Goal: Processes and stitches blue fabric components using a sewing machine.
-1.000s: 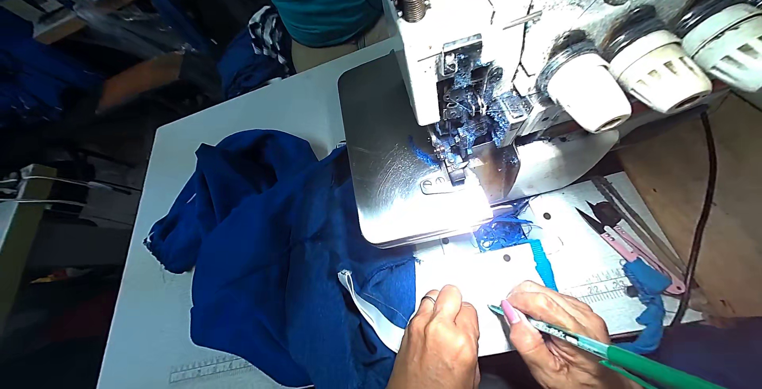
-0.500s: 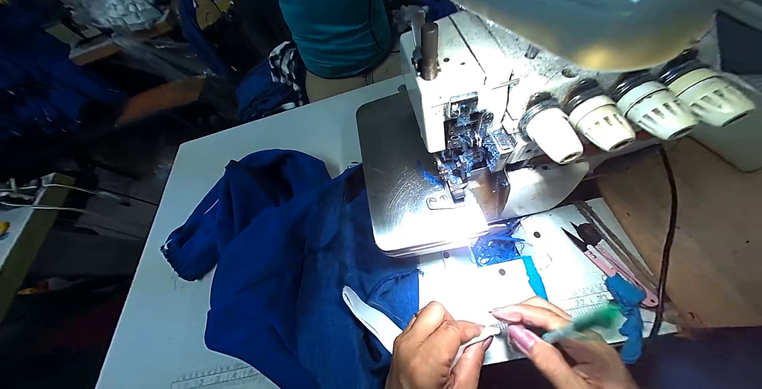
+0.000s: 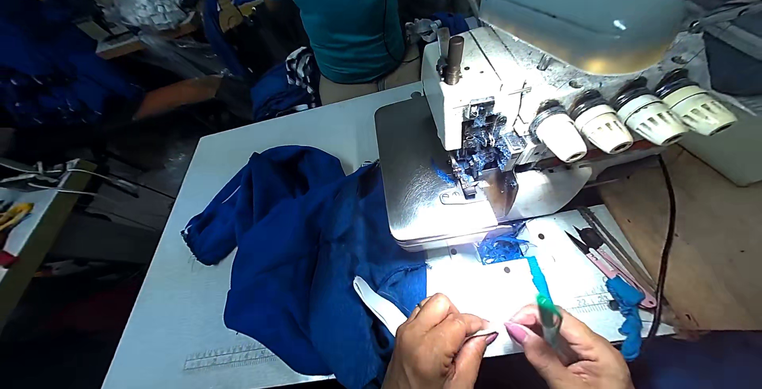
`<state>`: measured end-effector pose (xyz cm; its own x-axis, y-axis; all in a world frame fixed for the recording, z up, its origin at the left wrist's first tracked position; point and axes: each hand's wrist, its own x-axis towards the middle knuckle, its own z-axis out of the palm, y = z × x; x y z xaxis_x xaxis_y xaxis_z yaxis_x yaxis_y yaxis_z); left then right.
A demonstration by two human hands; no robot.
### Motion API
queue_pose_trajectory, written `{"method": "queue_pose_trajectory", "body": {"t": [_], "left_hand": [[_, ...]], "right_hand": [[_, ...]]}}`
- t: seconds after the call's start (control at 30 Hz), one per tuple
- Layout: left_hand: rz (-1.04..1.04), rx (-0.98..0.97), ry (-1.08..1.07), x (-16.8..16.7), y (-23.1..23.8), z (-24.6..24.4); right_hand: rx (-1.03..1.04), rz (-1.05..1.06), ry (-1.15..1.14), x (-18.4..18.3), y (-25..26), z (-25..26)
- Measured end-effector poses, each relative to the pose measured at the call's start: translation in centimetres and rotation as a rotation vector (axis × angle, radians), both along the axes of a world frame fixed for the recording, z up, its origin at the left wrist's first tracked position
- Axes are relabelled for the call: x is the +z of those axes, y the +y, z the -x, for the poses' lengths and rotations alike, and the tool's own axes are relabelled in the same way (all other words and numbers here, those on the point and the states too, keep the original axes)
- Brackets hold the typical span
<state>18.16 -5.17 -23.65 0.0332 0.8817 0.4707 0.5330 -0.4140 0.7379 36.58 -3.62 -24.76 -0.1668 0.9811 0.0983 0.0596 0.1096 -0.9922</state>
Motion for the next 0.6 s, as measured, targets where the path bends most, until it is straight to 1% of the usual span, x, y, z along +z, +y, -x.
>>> {"method": "queue_pose_trajectory", "body": {"t": [0.03, 0.1, 0.13, 0.2, 0.3, 0.37, 0.43, 0.53, 0.6], "left_hand": [[-0.030, 0.027, -0.015, -0.2, -0.1, -0.2], [-0.050, 0.082, -0.053, -0.3, -0.3, -1.0], [-0.037, 0.089, -0.067, -0.2, -0.5, -1.5], [-0.011, 0.078, -0.070, -0.2, -0.8, -2.6], [0.037, 0.014, -0.049, -0.2, -1.0, -3.1], [0.063, -0.001, -0.061, 0.0, -0.9, -2.8], [0.078, 0.002, -0.123, -0.1, -0.8, -2.2], [0.144, -0.013, -0.285, -0.1, -0.7, -1.4], [0.191, -0.035, -0.333, 0.2, -0.6, -1.2]], "right_hand": [[-0.012, 0.078, 0.059, 0.0, -0.3, 0.0], [0.038, 0.219, 0.244, 0.1, -0.8, 0.2], [0.061, 0.247, 0.319, 0.3, -0.9, 0.5], [0.034, 0.261, 0.373, 0.7, -0.7, 1.1], [-0.017, 0.271, 0.332, 0.9, 0.2, 0.9], [-0.014, 0.274, 0.281, 1.0, 0.6, 0.6], [0.003, 0.263, 0.245, 1.2, 0.9, 0.4], [0.035, 0.279, 0.217, 1.3, 1.0, 0.2], [0.047, 0.288, 0.225, 1.4, 0.9, 0.3]]}}
